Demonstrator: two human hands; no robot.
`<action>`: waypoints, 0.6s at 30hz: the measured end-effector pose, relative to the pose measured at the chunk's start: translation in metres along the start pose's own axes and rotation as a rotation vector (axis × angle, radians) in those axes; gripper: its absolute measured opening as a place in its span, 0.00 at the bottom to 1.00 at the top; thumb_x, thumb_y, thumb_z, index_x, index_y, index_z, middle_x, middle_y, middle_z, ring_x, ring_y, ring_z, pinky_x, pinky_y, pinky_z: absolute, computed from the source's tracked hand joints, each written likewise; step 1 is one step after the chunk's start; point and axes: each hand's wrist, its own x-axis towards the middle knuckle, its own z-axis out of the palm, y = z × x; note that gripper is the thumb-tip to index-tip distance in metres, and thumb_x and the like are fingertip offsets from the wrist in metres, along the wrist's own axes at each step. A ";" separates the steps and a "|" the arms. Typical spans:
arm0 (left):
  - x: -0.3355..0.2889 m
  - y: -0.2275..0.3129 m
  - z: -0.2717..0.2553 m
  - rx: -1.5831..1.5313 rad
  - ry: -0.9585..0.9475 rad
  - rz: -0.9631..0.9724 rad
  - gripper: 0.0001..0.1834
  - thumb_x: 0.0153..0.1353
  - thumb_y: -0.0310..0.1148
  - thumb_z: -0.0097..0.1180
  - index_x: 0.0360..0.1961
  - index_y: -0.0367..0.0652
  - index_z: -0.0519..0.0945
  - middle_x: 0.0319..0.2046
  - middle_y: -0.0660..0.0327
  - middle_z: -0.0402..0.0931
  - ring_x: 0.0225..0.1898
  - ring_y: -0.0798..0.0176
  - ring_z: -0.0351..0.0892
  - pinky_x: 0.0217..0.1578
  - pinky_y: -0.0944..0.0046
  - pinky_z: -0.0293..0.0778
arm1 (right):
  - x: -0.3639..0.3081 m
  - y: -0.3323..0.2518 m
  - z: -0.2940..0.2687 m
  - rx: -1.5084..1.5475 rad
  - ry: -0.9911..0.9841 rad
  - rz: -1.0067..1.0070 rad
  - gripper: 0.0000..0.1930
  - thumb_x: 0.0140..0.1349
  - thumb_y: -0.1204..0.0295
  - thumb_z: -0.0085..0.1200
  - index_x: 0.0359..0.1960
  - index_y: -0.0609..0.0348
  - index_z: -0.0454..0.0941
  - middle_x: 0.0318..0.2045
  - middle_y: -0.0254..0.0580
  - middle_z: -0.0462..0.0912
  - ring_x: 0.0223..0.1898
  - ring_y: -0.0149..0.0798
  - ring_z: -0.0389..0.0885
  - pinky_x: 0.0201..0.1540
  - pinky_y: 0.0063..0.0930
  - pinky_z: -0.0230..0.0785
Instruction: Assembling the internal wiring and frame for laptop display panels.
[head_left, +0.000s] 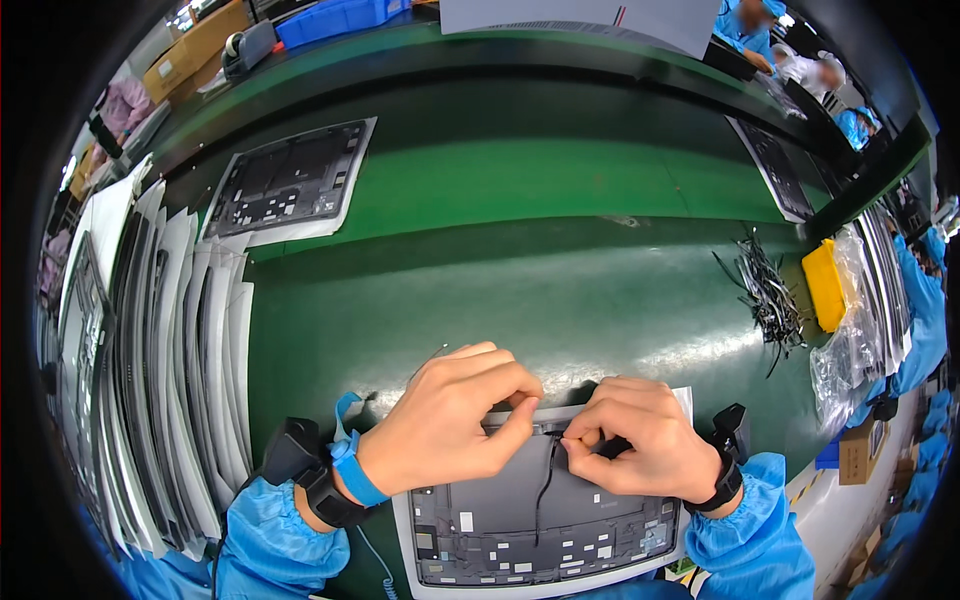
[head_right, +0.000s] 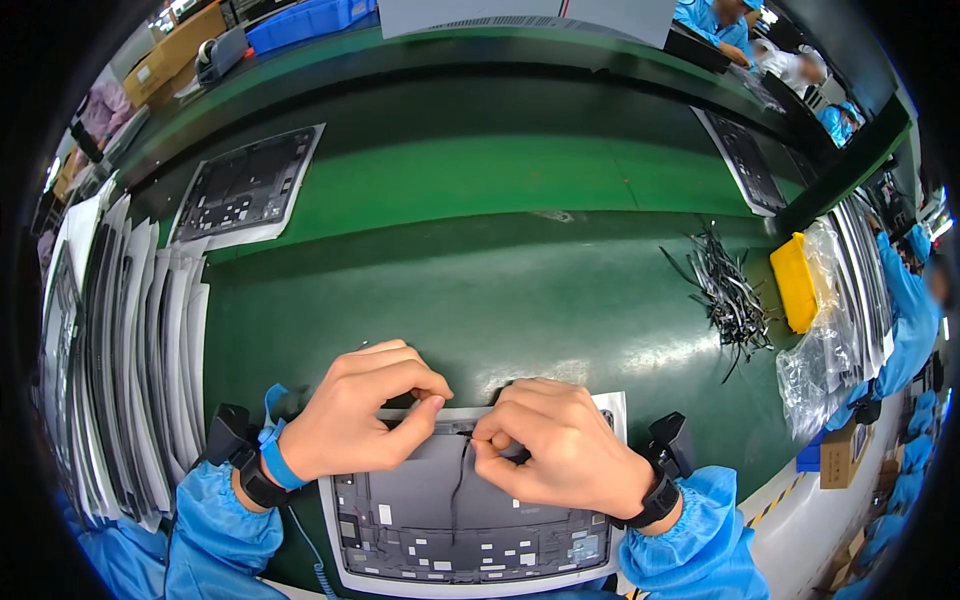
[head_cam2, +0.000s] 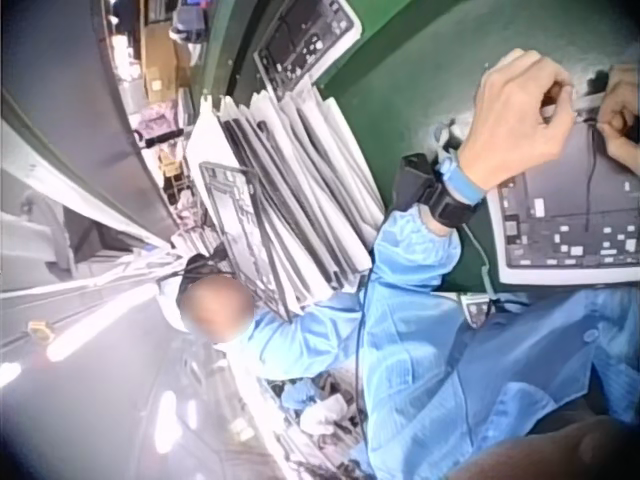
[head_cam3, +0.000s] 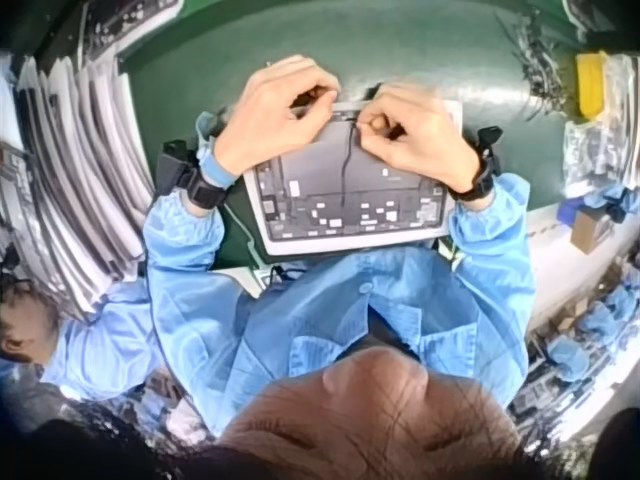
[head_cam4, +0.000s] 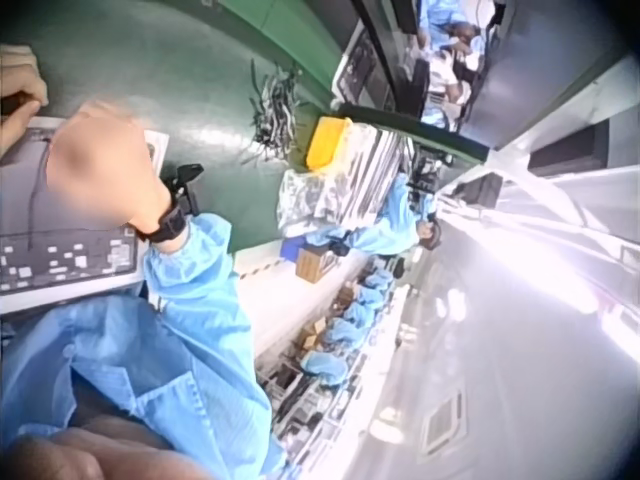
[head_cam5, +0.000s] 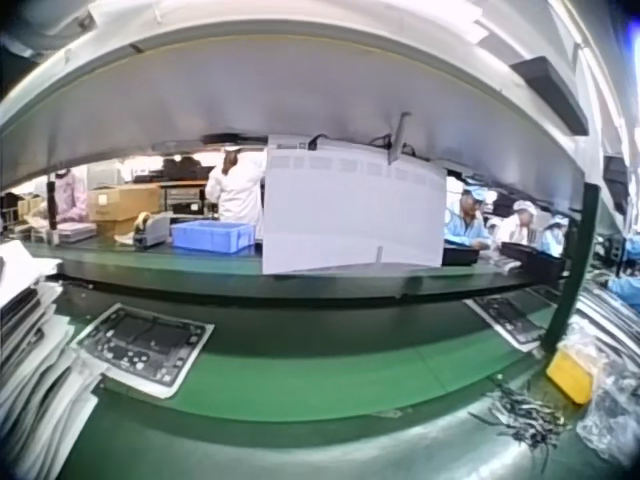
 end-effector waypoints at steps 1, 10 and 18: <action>-0.001 0.002 -0.001 0.008 0.004 -0.009 0.05 0.54 0.20 0.63 0.33 0.36 0.84 0.26 0.55 0.80 0.29 0.56 0.80 0.31 0.60 0.74 | 0.001 0.000 0.001 0.009 -0.005 -0.007 0.08 0.46 0.82 0.67 0.26 0.59 0.79 0.20 0.37 0.78 0.23 0.41 0.79 0.27 0.34 0.70; 0.003 -0.006 0.004 -0.050 0.011 -0.025 0.04 0.54 0.20 0.63 0.33 0.36 0.84 0.25 0.56 0.79 0.28 0.58 0.79 0.30 0.60 0.74 | -0.002 0.009 0.001 -0.004 0.036 -0.004 0.09 0.46 0.83 0.67 0.26 0.57 0.80 0.20 0.34 0.77 0.24 0.40 0.78 0.30 0.33 0.67; 0.005 -0.005 0.006 -0.034 -0.007 -0.022 0.03 0.55 0.20 0.63 0.32 0.36 0.83 0.24 0.57 0.78 0.28 0.58 0.78 0.29 0.60 0.72 | -0.005 0.011 0.003 -0.065 0.063 -0.023 0.10 0.44 0.83 0.68 0.25 0.57 0.79 0.20 0.33 0.77 0.24 0.40 0.77 0.30 0.32 0.67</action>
